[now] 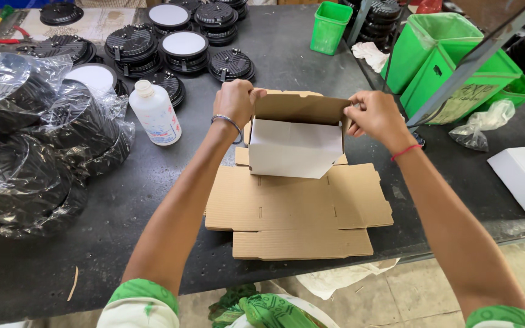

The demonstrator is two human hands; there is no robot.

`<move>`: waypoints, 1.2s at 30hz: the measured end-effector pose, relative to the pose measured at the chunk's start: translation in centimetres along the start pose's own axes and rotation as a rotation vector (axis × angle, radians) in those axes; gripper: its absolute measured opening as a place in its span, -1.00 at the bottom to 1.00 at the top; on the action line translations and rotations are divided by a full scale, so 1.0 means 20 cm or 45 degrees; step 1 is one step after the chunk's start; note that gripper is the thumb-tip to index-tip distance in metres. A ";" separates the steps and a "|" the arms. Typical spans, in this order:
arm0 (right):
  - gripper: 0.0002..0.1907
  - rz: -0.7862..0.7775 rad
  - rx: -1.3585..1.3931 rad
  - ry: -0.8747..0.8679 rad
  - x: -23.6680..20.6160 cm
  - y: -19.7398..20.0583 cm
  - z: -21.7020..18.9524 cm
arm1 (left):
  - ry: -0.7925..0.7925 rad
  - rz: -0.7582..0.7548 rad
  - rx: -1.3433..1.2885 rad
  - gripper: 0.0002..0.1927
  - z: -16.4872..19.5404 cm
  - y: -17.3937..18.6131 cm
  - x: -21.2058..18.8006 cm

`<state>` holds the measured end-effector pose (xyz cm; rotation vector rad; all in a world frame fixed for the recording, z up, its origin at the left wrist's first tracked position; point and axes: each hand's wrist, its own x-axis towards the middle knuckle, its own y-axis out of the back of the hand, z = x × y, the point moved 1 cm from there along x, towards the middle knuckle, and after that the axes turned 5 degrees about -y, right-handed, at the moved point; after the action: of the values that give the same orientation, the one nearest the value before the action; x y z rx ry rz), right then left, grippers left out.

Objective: The person folds flat cardboard boxes into white rectangular boxes, places a plastic-wrapped black circular object inside each, closes the lids, and stacks the finished boxes on the table. The process repeats multiple times.

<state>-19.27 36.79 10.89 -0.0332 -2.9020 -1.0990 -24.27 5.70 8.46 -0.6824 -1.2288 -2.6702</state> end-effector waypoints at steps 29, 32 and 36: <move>-0.79 0.251 -0.119 0.245 -0.23 -0.11 0.03 | -0.352 0.265 -0.052 -0.63 -0.05 -0.03 -0.17; -0.78 0.297 -0.106 0.283 -0.26 -0.16 0.03 | -0.448 0.297 -0.093 -0.70 -0.06 -0.02 -0.29; -0.77 0.482 -0.271 0.347 -0.33 -0.22 0.04 | -0.530 0.382 -0.163 -0.82 -0.07 -0.01 -0.42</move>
<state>-12.90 34.07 7.10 -0.3885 -2.3983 -1.2201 -17.25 4.22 3.78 -1.3760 -0.9375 -2.4415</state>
